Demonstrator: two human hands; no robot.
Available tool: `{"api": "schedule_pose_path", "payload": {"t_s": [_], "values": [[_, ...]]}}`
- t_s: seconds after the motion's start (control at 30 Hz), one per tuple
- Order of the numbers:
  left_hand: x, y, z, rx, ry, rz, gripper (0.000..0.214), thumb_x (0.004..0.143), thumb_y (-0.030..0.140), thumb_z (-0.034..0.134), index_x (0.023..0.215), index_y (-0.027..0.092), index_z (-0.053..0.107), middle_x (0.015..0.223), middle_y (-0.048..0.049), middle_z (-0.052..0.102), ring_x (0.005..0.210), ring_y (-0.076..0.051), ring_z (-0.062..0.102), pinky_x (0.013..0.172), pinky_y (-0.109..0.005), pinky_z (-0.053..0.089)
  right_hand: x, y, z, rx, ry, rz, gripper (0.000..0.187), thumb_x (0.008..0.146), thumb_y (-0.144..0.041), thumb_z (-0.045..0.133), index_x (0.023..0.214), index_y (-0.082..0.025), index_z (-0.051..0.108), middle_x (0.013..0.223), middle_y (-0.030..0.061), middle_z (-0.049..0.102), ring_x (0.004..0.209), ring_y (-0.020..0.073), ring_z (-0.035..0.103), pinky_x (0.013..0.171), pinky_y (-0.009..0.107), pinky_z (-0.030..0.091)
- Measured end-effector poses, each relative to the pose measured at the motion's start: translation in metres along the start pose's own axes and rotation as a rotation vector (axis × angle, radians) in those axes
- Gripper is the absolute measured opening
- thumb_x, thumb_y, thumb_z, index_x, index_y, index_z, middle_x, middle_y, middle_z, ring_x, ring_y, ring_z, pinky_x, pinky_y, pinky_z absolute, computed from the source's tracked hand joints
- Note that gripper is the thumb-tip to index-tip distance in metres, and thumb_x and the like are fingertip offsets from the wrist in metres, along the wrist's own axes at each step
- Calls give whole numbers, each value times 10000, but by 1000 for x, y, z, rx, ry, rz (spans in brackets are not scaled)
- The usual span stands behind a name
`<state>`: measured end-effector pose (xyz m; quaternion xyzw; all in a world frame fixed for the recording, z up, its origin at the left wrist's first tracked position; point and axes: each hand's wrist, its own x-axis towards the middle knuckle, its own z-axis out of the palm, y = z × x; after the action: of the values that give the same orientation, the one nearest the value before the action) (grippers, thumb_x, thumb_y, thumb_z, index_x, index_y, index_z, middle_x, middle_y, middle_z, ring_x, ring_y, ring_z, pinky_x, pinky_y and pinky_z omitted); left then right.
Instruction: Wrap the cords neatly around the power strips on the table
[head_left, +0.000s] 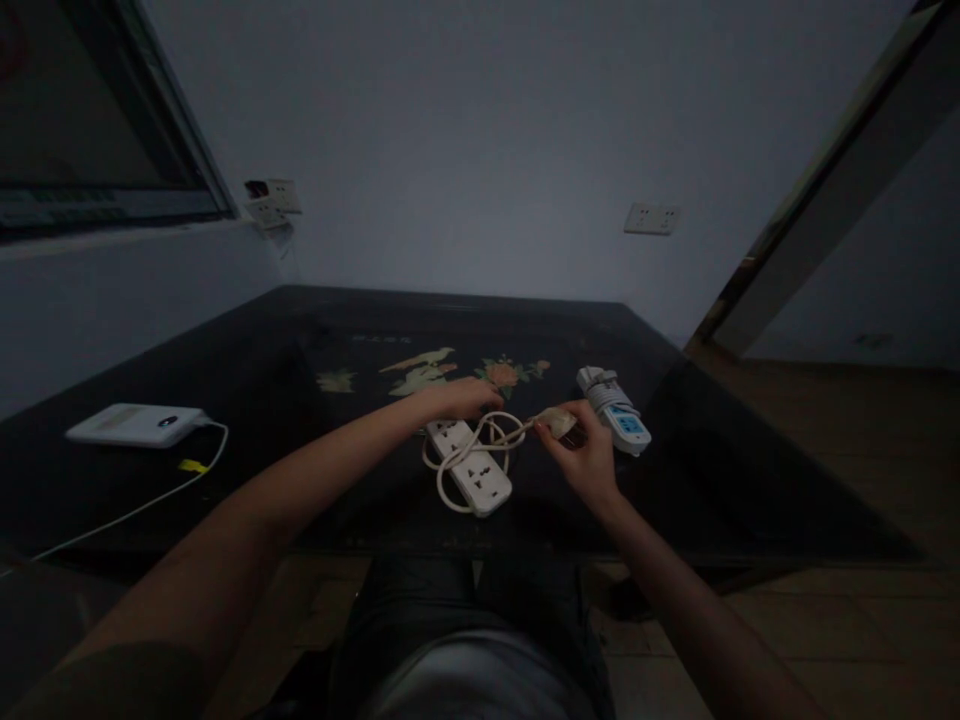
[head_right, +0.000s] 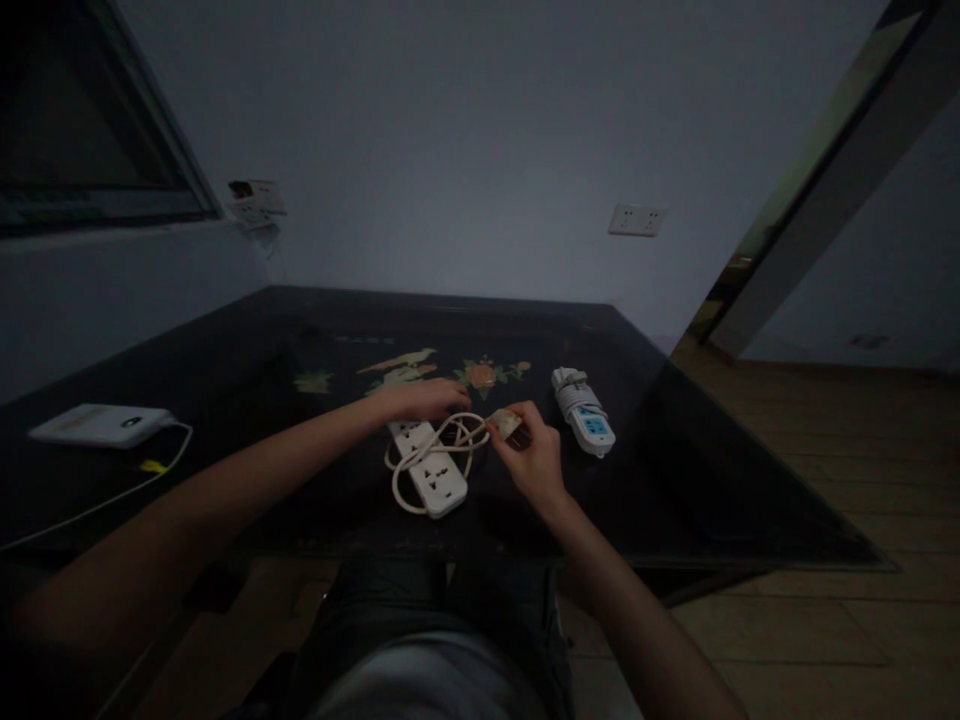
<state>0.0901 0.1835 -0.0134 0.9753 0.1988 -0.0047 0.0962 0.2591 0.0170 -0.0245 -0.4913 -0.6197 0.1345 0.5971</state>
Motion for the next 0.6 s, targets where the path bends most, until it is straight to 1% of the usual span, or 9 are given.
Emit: {"api": "schedule_pose_path", "payload": {"t_s": [0.07,0.17,0.23,0.3,0.37,0.43,0.47,0.53,0.6], "values": [[1,-1,-1,-3,-23,25,215,755,154,585,929,248,669,1002,-29,662,951,-174,576,825,-261,409,-3,2,-1,-113,-17,-119,140,781,-286,663,848,-205,570,744,15,665,663,171,656,594,273,546],[0,-1,-4,-4,1,13,228,752,180,599,966,242,647,1111,-39,626,1039,-181,540,872,-268,391,-10,6,0,-178,-80,-323,93,806,-230,618,899,-218,613,839,41,710,734,182,683,661,290,559],[-3,0,-5,-6,31,-35,246,779,216,582,1022,226,623,1160,-62,606,1070,-189,521,884,-276,383,-13,8,2,-172,-117,-380,122,807,-216,608,928,-226,623,883,48,720,768,186,691,691,300,563],[-5,1,-5,-16,31,-104,236,834,284,525,1033,201,620,1083,-80,640,976,-188,558,824,-276,402,-13,10,4,-151,-86,-304,116,797,-241,628,912,-225,616,859,46,716,751,189,689,673,302,564],[-7,1,-4,-38,-17,-165,297,868,394,472,969,180,650,923,-76,678,800,-170,586,720,-263,415,-10,11,6,-89,-27,-151,133,790,-288,651,883,-214,592,823,41,697,738,190,681,656,301,563],[-9,0,-2,-63,-83,-204,406,847,513,466,880,170,681,796,-63,683,666,-150,571,637,-250,405,-5,12,9,-1,-9,-32,178,783,-331,665,865,-204,569,811,33,678,745,191,676,661,301,561],[-9,0,-1,-74,-111,-217,438,823,551,480,846,167,690,761,-58,681,630,-144,561,611,-246,398,-3,12,10,40,-16,-3,195,781,-344,669,862,-203,561,813,29,672,749,190,676,667,300,561],[-9,-2,1,-91,-142,-237,441,785,563,518,801,161,699,724,-59,677,591,-140,546,578,-245,388,3,13,14,81,-41,-1,207,778,-357,671,862,-205,558,807,20,667,738,186,675,666,295,557],[-11,-2,2,-105,-143,-248,401,775,515,536,777,150,701,707,-66,674,574,-144,539,564,-250,385,6,14,20,44,-80,-60,186,785,-344,660,867,-205,569,800,21,670,722,183,671,659,291,549]]}}
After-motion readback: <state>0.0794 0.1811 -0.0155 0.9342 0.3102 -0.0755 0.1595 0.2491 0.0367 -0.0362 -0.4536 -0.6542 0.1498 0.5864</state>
